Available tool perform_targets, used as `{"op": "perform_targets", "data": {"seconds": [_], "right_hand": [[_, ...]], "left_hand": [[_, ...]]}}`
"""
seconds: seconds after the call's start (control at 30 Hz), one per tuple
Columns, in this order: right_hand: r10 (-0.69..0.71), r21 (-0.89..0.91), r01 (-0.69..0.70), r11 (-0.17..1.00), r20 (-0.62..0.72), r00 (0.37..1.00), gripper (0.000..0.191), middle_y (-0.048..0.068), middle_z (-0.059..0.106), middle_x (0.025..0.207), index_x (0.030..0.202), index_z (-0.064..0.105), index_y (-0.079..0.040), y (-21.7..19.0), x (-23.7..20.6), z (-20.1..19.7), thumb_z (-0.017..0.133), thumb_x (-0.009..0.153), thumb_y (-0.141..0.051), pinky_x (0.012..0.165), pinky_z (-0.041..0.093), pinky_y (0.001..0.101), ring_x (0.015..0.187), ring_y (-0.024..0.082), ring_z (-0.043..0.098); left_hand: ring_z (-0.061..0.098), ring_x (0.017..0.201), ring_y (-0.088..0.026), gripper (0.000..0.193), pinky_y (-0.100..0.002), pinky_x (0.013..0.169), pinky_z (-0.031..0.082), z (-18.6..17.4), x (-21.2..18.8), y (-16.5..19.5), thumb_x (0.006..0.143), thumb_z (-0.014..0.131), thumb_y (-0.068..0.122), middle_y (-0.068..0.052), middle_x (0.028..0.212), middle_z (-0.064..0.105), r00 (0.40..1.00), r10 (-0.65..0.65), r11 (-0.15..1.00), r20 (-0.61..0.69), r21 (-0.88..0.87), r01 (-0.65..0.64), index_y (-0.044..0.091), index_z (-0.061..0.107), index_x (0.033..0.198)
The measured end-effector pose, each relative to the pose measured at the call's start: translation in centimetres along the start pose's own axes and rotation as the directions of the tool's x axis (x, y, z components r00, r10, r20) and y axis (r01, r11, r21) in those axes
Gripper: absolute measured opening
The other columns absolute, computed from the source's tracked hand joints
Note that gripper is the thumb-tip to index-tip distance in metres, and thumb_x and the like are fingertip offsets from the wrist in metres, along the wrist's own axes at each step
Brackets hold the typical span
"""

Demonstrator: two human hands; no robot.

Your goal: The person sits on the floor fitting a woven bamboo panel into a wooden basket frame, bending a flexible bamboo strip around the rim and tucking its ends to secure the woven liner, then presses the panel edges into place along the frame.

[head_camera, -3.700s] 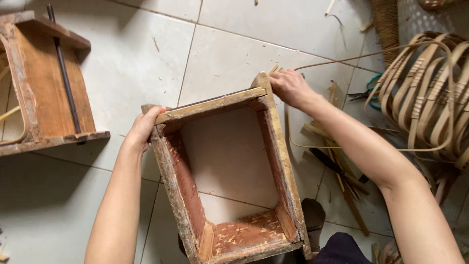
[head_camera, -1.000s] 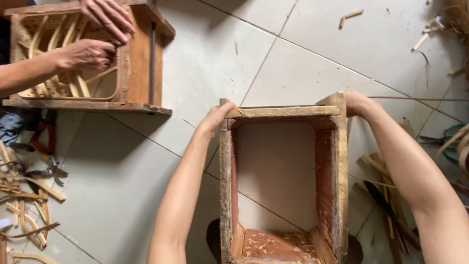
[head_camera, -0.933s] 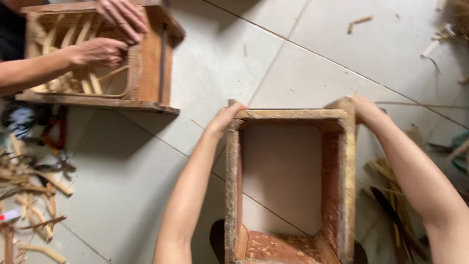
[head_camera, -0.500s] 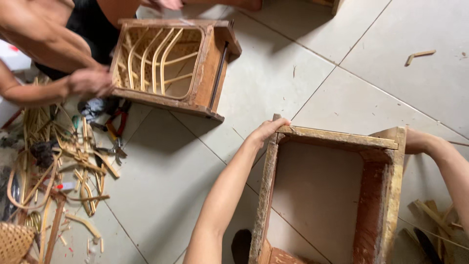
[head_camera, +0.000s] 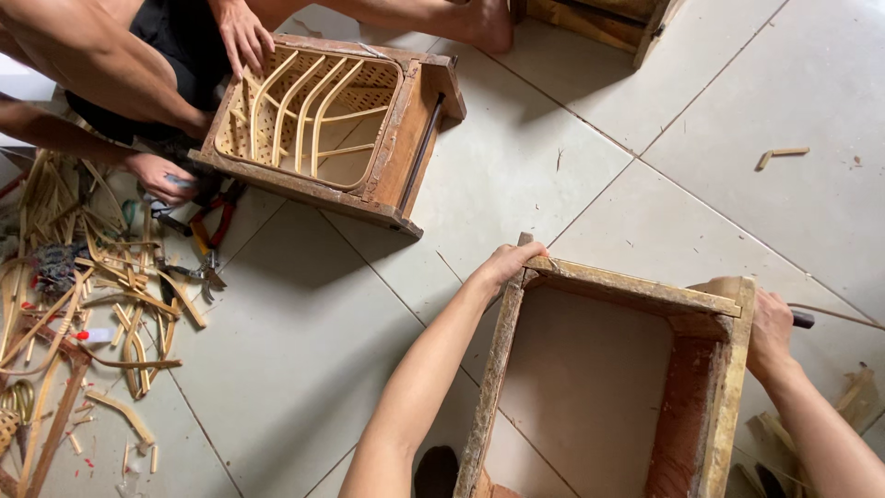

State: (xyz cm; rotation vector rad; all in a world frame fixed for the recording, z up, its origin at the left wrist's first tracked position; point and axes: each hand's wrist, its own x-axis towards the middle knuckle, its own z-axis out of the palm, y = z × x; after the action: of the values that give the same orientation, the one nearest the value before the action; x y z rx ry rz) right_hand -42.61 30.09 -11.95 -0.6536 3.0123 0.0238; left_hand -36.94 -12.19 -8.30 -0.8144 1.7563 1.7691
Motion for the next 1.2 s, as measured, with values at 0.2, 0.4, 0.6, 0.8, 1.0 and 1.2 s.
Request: {"op": "perform_targets", "data": {"seconds": [0.2, 0.4, 0.6, 0.8, 1.0, 1.2], "right_hand": [[-0.058, 0.35, -0.211, 0.913, 0.622, 0.781, 0.035, 0.009, 0.077, 0.105, 0.125, 0.073, -0.02, 0.5, 5.4, -2.4, 0.069, 0.092, -0.028, 0.078, 0.055, 0.0407, 0.092, 0.026, 0.071], [-0.112, 0.137, 0.11, 0.985, 0.012, 0.994, 0.048, 0.01, 0.073, 0.115, 0.13, 0.068, -0.02, 0.2, 2.1, -3.3, 0.069, 0.083, -0.031, 0.092, 0.047, 0.0452, 0.106, 0.029, 0.067], [-0.122, 0.143, 0.186, 0.972, -0.37, 0.921, 0.039, 0.009, 0.067, 0.106, 0.122, 0.065, -0.012, -1.1, -1.3, -2.1, 0.062, 0.085, -0.023, 0.089, 0.045, 0.0412, 0.099, 0.029, 0.063], [0.01, 0.096, 0.012, 0.995, -0.23, 0.973, 0.011, 0.005, 0.063, 0.092, 0.096, 0.064, -0.013, -0.2, -0.2, -0.6, 0.064, 0.089, -0.02, 0.08, 0.048, 0.0373, 0.082, 0.026, 0.061], [0.014, 0.15, 0.021, 0.988, -0.227, 0.974, 0.013, 0.007, 0.063, 0.088, 0.096, 0.062, -0.01, -0.1, -0.4, -0.3, 0.065, 0.088, -0.021, 0.077, 0.049, 0.0423, 0.084, 0.03, 0.061], [0.008, 0.172, 0.037, 0.984, -0.254, 0.967, 0.013, 0.008, 0.063, 0.089, 0.096, 0.063, -0.011, -0.2, -0.6, -0.6, 0.065, 0.086, -0.019, 0.076, 0.049, 0.0412, 0.081, 0.03, 0.061]], "left_hand": [[0.069, 0.076, -0.018, 0.039, -0.035, 0.071, 0.054, 0.2, -0.7, 0.4, 0.074, 0.07, 0.043, -0.009, 0.085, 0.075, 0.998, 0.058, 0.998, -0.01, 0.012, -0.058, 0.006, 0.079, 0.086], [0.069, 0.071, -0.02, 0.037, -0.037, 0.066, 0.054, 0.5, -0.9, 1.1, 0.074, 0.07, 0.039, -0.01, 0.081, 0.074, 1.0, 0.027, 0.999, -0.011, -0.02, -0.027, 0.004, 0.077, 0.082], [0.068, 0.069, -0.018, 0.037, -0.034, 0.065, 0.053, 0.6, -0.5, 1.0, 0.073, 0.073, 0.038, -0.009, 0.08, 0.074, 0.994, 0.08, 0.997, -0.069, 0.001, -0.081, 0.003, 0.077, 0.082], [0.065, 0.068, -0.02, 0.036, -0.038, 0.063, 0.052, 0.4, -0.7, 0.9, 0.074, 0.073, 0.038, -0.009, 0.076, 0.07, 0.998, 0.045, 0.998, -0.035, -0.036, -0.047, 0.003, 0.074, 0.08], [0.065, 0.073, -0.019, 0.038, -0.037, 0.066, 0.052, 0.4, -1.0, 0.8, 0.074, 0.071, 0.039, -0.009, 0.082, 0.071, 0.999, 0.027, 1.0, -0.039, -0.006, -0.027, 0.003, 0.073, 0.086], [0.067, 0.075, -0.019, 0.039, -0.036, 0.068, 0.054, 0.5, -0.8, 0.6, 0.074, 0.071, 0.038, -0.01, 0.084, 0.073, 0.999, 0.028, 0.999, -0.039, -0.034, -0.029, 0.003, 0.073, 0.089]]}}
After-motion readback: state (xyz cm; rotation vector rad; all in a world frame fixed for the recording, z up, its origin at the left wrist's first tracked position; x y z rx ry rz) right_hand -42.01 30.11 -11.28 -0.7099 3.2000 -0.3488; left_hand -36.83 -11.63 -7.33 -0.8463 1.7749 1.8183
